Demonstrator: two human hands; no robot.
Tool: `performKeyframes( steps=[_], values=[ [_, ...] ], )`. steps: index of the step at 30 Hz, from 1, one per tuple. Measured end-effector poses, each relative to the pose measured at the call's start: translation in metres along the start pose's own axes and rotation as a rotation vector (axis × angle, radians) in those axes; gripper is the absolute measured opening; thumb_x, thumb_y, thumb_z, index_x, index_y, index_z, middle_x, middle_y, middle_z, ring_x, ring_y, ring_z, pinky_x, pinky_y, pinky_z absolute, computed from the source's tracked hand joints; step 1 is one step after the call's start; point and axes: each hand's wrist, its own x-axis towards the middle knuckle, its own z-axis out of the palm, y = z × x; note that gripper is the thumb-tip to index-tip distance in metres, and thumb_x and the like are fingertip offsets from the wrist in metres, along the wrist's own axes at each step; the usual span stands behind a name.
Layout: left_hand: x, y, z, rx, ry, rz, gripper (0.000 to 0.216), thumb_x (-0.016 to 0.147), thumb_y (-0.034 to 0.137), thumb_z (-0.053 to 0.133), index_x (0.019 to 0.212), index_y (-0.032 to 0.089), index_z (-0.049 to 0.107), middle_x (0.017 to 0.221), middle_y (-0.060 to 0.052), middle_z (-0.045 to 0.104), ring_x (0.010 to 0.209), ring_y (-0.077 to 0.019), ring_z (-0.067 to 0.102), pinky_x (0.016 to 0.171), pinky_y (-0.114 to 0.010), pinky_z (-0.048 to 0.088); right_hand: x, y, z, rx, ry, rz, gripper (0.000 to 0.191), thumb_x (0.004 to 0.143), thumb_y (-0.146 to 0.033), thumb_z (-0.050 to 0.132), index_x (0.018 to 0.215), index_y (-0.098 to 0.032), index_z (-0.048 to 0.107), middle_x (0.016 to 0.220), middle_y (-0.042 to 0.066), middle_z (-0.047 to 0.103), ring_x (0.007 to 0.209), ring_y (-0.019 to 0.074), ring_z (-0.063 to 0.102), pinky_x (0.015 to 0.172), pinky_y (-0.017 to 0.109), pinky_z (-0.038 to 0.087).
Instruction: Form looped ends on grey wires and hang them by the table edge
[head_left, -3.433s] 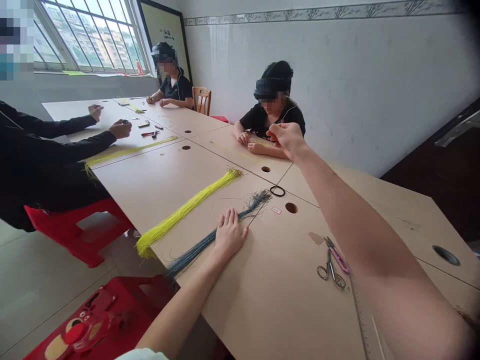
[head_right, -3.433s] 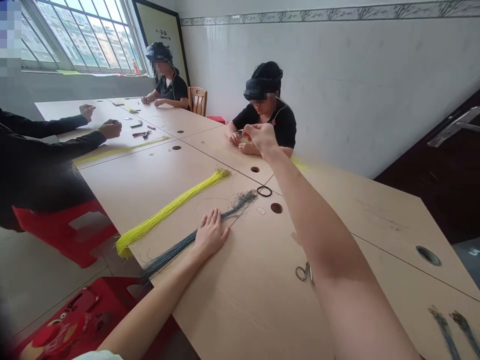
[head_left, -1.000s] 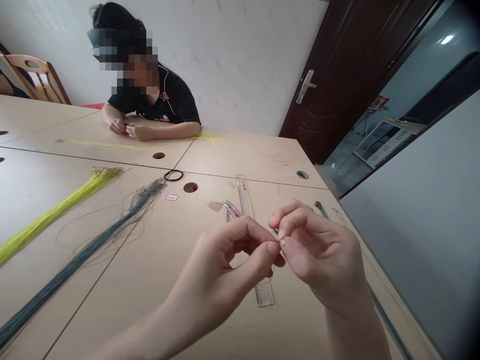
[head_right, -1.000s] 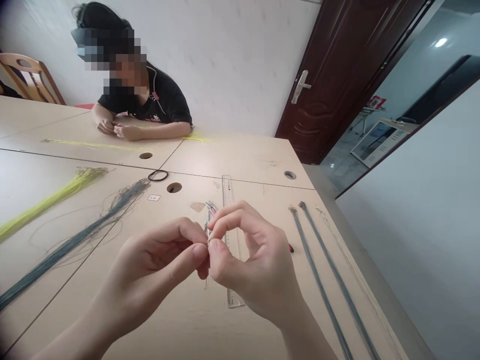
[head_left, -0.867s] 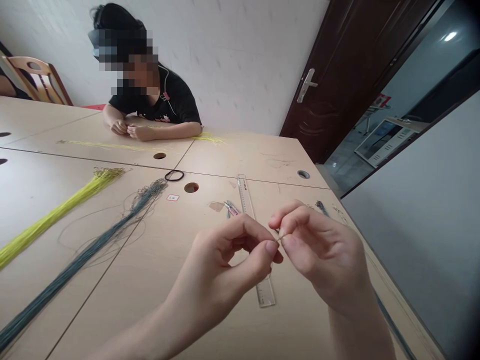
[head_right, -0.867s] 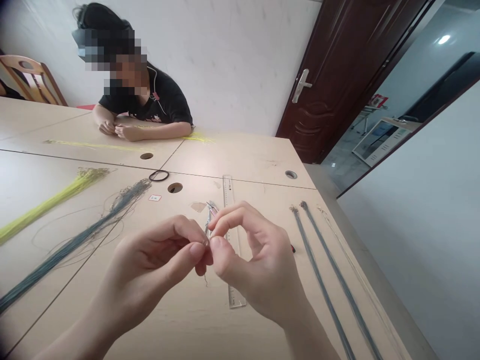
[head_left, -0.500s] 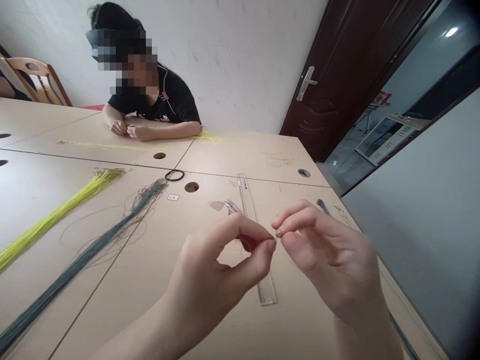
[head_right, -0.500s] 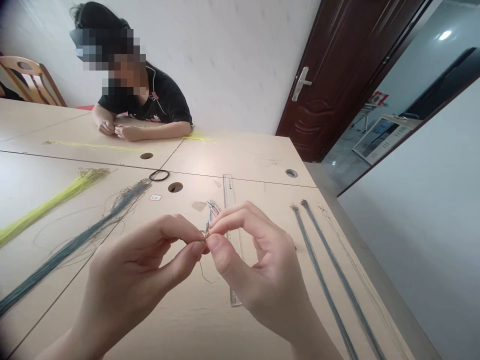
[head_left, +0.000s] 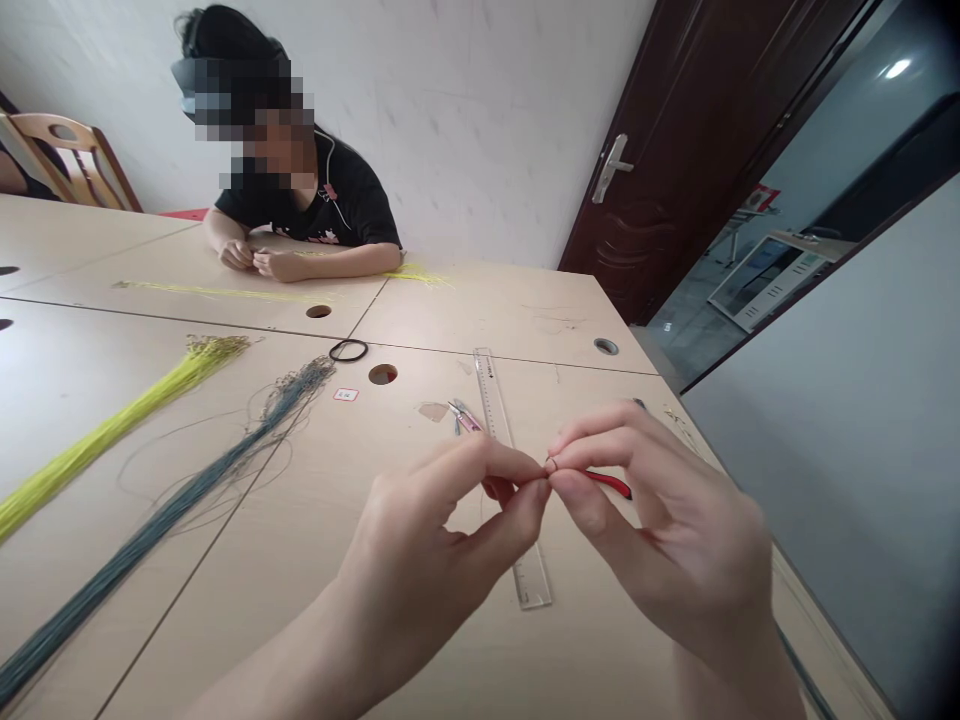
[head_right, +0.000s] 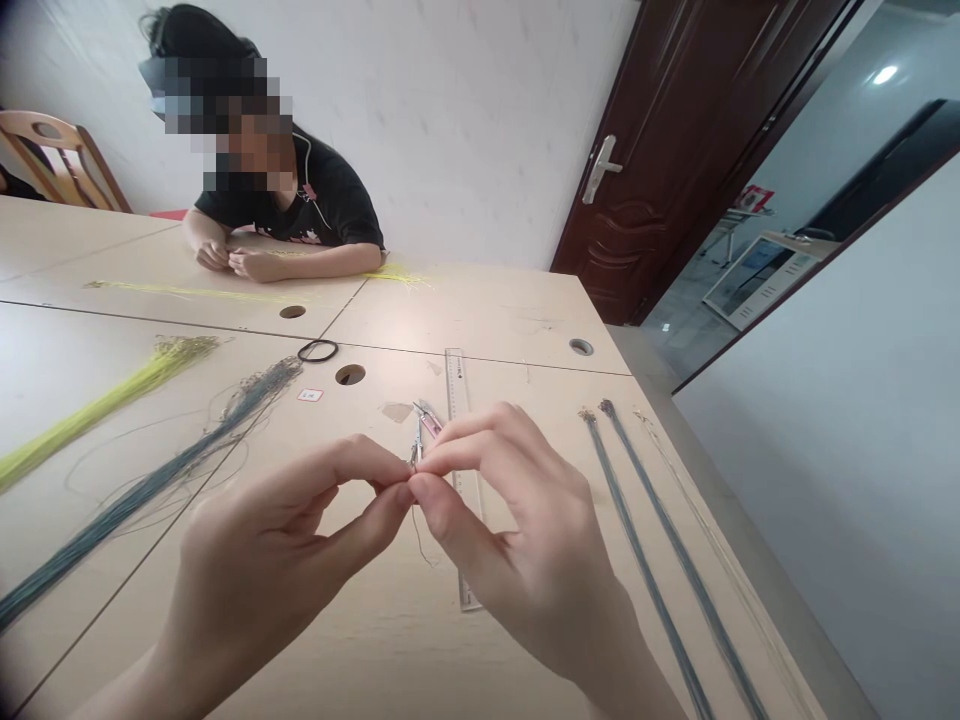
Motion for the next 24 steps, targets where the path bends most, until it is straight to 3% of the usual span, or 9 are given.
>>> performKeyframes(
  steps=[3, 8, 17, 24],
  values=[
    [-0.0031, -0.0009, -0.0029, -0.059, -0.048, -0.043, 0.013, 0.077, 0.010, 0.059, 0.073, 0.022, 0.060, 0.062, 0.007, 0.061, 0.056, -0.0065, 0.056, 0.053, -0.015, 0.048, 0.0003, 0.0009, -0.0025, -0.220, -0.020, -0.154, 0.008, 0.082, -0.011, 0.059, 0.084, -0.018, 0.057, 0.087, 0.001, 0.058, 0.083, 0.0125, 0.054, 0.070, 0.026, 0.044],
    [-0.0042, -0.0019, -0.0066, -0.168, -0.115, -0.122, 0.015, 0.077, 0.011, 0.059, 0.071, 0.024, 0.062, 0.062, 0.008, 0.063, 0.056, -0.0061, 0.056, 0.052, -0.015, 0.045, -0.0012, 0.0005, -0.0025, -0.310, -0.002, -0.290, 0.009, 0.083, -0.010, 0.055, 0.087, -0.018, 0.054, 0.088, 0.005, 0.058, 0.085, 0.0169, 0.055, 0.075, 0.034, 0.044],
    [-0.0029, -0.0013, -0.0011, -0.416, -0.130, -0.265, 0.018, 0.075, 0.006, 0.058, 0.065, 0.021, 0.059, 0.058, 0.006, 0.059, 0.055, -0.0069, 0.054, 0.049, -0.016, 0.044, -0.0010, 0.0014, -0.0023, -0.267, -0.009, -0.271, 0.011, 0.081, -0.011, 0.056, 0.087, -0.019, 0.051, 0.087, 0.004, 0.057, 0.084, 0.0177, 0.056, 0.077, 0.035, 0.045],
    [0.0036, -0.0004, 0.0010, -0.605, -0.120, -0.338, 0.017, 0.076, 0.010, 0.060, 0.062, 0.019, 0.061, 0.060, 0.005, 0.066, 0.051, -0.0049, 0.056, 0.048, -0.013, 0.046, 0.0011, 0.0061, -0.0012, -0.256, 0.037, -0.281, 0.015, 0.081, -0.009, 0.052, 0.088, -0.021, 0.048, 0.083, 0.003, 0.055, 0.088, 0.0198, 0.056, 0.079, 0.039, 0.046]
  ],
)
